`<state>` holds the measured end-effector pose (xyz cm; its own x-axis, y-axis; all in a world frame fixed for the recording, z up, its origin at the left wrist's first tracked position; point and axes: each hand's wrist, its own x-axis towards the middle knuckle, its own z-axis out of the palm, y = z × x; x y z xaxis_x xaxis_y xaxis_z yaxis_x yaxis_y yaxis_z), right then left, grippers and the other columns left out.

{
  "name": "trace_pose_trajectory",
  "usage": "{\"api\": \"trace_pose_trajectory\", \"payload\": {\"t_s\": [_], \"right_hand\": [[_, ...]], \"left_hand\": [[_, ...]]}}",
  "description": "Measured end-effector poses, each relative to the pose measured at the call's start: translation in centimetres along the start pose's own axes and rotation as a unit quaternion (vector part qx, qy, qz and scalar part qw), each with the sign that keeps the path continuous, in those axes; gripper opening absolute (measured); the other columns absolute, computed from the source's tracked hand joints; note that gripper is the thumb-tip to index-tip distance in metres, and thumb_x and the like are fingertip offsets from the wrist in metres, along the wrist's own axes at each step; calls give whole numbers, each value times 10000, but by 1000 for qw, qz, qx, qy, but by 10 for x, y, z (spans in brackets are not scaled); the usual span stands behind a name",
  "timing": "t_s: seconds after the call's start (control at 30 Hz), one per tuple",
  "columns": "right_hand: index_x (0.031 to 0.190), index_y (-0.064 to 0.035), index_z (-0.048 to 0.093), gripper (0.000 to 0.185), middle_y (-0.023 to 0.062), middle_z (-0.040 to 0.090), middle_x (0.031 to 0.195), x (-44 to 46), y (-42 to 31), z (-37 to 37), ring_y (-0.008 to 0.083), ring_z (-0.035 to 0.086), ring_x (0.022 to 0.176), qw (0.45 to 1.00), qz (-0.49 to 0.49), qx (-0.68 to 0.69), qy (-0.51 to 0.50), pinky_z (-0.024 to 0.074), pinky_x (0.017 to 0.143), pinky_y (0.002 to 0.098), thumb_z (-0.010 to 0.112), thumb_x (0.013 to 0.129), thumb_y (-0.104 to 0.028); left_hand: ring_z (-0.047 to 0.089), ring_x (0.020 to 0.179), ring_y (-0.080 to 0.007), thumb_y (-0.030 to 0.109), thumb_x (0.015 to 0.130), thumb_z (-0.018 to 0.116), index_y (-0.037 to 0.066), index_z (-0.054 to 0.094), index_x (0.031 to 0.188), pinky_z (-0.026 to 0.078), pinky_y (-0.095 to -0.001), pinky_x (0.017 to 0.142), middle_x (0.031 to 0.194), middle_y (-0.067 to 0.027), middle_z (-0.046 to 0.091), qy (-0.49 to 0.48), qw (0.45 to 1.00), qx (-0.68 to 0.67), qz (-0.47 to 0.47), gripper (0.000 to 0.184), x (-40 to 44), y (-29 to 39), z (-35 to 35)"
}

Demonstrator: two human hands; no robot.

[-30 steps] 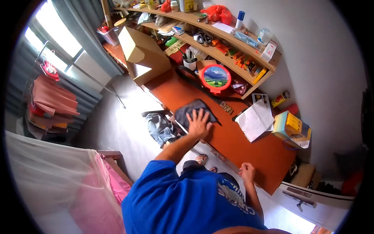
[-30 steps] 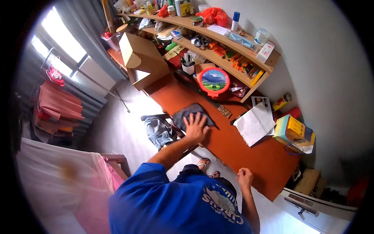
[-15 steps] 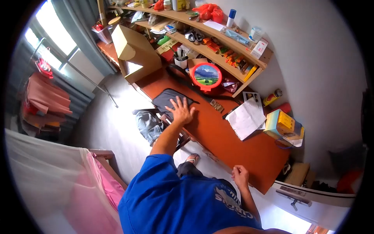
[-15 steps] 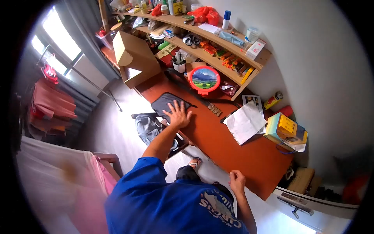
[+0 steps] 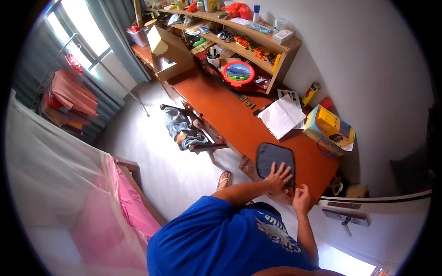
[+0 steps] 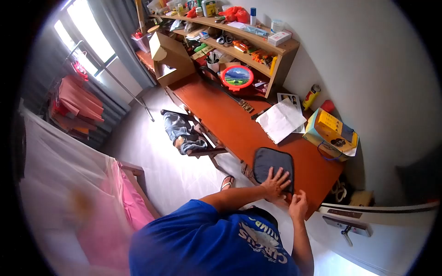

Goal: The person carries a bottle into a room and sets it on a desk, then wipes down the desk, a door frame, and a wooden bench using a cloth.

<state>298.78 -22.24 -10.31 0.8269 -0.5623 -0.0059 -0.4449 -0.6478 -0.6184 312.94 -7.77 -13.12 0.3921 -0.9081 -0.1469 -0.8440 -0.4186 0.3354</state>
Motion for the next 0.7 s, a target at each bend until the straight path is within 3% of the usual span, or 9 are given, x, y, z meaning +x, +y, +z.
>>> {"api": "trace_pose_trajectory", "payload": {"t_s": [0.1, 0.13, 0.23, 0.27, 0.37, 0.43, 0.5, 0.6, 0.7], "right_hand": [[1389, -12, 529, 418, 248, 626, 1257, 2, -26, -14, 413, 597, 1157, 999, 19, -41, -23, 468, 1022, 456, 572, 1010, -185], [1443, -23, 485, 471, 262, 473, 1475, 8, -15, -3, 415, 481, 1337, 996, -50, -70, -19, 385, 1129, 465, 551, 1014, -204], [1514, -65, 425, 565, 284, 335, 1584, 18, 6, 37, 468, 365, 1429, 975, -176, -112, -71, 323, 1160, 548, 539, 1012, -297], [1556, -84, 384, 647, 283, 265, 1625, 17, 5, 45, 472, 277, 1480, 961, -179, -161, -134, 259, 1186, 584, 547, 1003, -378], [1590, -108, 344, 719, 277, 193, 1656, 6, 3, 59, 479, 163, 1522, 940, -234, -231, -89, 178, 1201, 622, 541, 994, -460], [1604, -115, 319, 765, 267, 133, 1676, 5, -1, 47, 513, 106, 1523, 936, -213, -260, -103, 123, 1211, 628, 531, 988, -517], [1606, -113, 314, 773, 265, 129, 1678, 3, 1, 28, 526, 110, 1518, 936, -184, -279, -110, 123, 1208, 632, 528, 989, -526], [1620, -111, 276, 799, 285, 110, 1675, 2, 36, 9, 539, 95, 1516, 946, -112, -290, -87, 107, 1208, 635, 492, 1000, -567], [1627, -94, 237, 805, 296, 99, 1672, -7, 56, -5, 531, 88, 1521, 944, 8, -322, -68, 120, 1206, 633, 451, 1019, -575]], "left_hand": [[125, 1556, -415, 485, 966, 541, 57, 468, 1507, 106, -689, 1196, 1649, -211, 265, -34, 991, -17, 125, 694, -11, 15, 11], [162, 1554, -400, 435, 957, 578, 38, 512, 1473, 119, -663, 1212, 1632, -218, 306, -42, 986, -21, 161, 654, -13, 14, 11], [297, 1507, -384, 284, 898, 656, 12, 636, 1294, 177, -644, 1212, 1536, -225, 449, 32, 990, -44, 133, 480, -53, -8, 13], [442, 1400, -417, 212, 851, 687, 4, 669, 1170, 282, -618, 1179, 1431, -231, 547, 99, 987, -58, 110, 381, -74, -15, 8], [622, 1129, -428, 203, 849, 704, -14, 673, 1087, 494, -486, 1006, 1199, -249, 667, 128, 980, -143, -54, 324, -139, -49, 11], [668, 965, -438, 245, 879, 671, 15, 706, 1014, 535, -505, 862, 970, -248, 697, 123, 952, -205, -192, 269, -193, -76, 35], [649, 922, -480, 301, 918, 599, 34, 684, 942, 520, -554, 823, 941, -282, 677, 158, 913, -216, -307, 281, -251, -82, 45], [672, 904, -487, 348, 867, 660, -28, 714, 863, 553, -535, 819, 904, -310, 686, 95, 840, -199, -495, 380, -332, -92, 104], [720, 891, -427, 305, 842, 645, -58, 720, 808, 580, -478, 802, 917, -302, 712, -71, 795, -193, -570, 371, -401, -88, 166]]}}
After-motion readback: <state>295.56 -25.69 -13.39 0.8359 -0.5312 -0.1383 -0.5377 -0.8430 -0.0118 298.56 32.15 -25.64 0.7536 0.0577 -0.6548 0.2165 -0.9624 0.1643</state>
